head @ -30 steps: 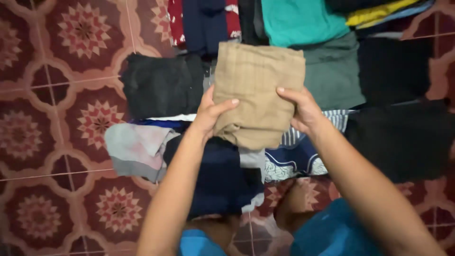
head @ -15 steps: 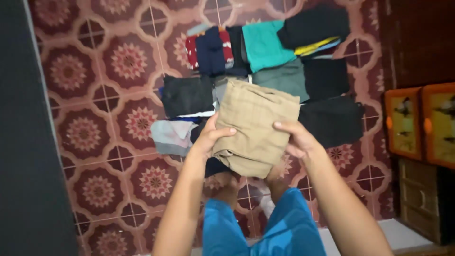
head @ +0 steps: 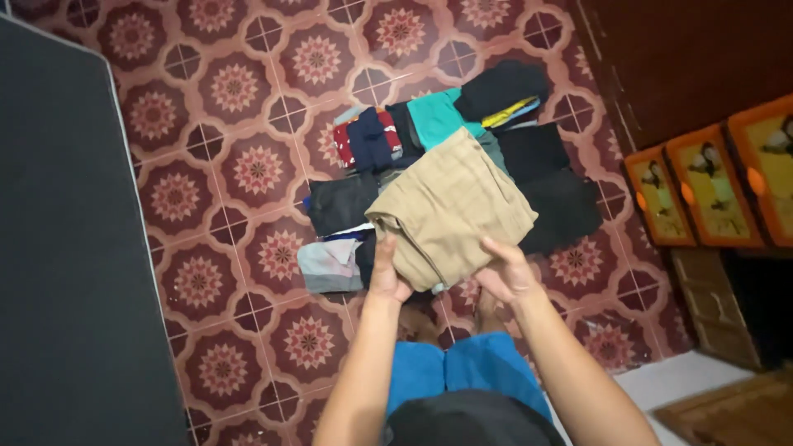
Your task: The person picks up folded clothes from a pile on the floor and places them into a drawer. They handle several items one by one, including a light gray garment, a black garment, a beige garment, and a camouflage-patterned garment, placing each into the drawer.
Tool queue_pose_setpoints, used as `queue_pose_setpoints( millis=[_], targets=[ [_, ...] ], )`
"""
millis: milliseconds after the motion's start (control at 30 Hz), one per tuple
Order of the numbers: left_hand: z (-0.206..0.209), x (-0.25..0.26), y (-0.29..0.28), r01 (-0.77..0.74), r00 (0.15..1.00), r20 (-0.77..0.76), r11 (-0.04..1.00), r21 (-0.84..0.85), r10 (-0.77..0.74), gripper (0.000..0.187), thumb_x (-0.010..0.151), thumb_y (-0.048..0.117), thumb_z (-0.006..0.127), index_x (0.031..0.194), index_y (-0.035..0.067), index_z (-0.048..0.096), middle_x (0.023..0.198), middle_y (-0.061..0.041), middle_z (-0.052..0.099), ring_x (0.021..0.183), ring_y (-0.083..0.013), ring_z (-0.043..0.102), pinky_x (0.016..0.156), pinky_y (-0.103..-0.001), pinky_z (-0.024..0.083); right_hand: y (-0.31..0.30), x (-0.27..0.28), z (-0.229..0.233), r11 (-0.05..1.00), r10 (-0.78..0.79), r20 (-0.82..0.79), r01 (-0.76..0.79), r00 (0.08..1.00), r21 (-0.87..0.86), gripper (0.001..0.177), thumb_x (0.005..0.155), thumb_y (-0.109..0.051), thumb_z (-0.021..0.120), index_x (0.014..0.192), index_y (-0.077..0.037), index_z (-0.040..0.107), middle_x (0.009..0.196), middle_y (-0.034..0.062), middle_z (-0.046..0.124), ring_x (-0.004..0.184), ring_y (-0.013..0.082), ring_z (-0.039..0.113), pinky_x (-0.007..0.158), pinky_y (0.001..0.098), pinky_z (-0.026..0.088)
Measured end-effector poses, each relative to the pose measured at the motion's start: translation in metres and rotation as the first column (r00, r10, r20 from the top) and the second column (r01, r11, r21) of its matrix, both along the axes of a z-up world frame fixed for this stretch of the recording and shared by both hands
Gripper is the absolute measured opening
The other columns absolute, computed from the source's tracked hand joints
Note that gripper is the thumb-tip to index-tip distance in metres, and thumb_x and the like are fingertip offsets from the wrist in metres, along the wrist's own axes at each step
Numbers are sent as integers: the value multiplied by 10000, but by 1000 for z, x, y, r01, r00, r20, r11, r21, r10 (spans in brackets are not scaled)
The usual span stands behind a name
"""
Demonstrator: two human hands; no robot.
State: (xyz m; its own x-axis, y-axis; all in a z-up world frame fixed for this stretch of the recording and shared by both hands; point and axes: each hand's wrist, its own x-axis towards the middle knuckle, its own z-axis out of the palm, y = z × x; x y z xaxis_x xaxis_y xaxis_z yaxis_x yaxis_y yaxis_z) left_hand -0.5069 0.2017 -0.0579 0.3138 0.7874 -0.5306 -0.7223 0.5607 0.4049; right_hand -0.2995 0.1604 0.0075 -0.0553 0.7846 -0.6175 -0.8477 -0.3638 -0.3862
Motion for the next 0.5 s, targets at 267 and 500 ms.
queue_pose_setpoints(
  millis=[267,500],
  targets=[
    [46,21,16,206,958,-218,975,79,-184,837,701,-32,674,1495,165,495,1434,-158,585,1202,-350,614,1020,-532,508,-54,56,61,973,-164,-62,172,985,155,981,764,-698,577,1533,-108,426,1465,222,533,1310,452,514,1037,779,332],
    [69,107,13,443,886,-201,890,106,-417,889,642,-69,612,1493,174,520,1415,-182,600,1187,-397,629,984,-526,526,-100,124,50,967,-226,271,249,936,-54,510,873,-209,744,1352,-80,627,1119,198,717,978,369,731,811,598,572]
  ],
)
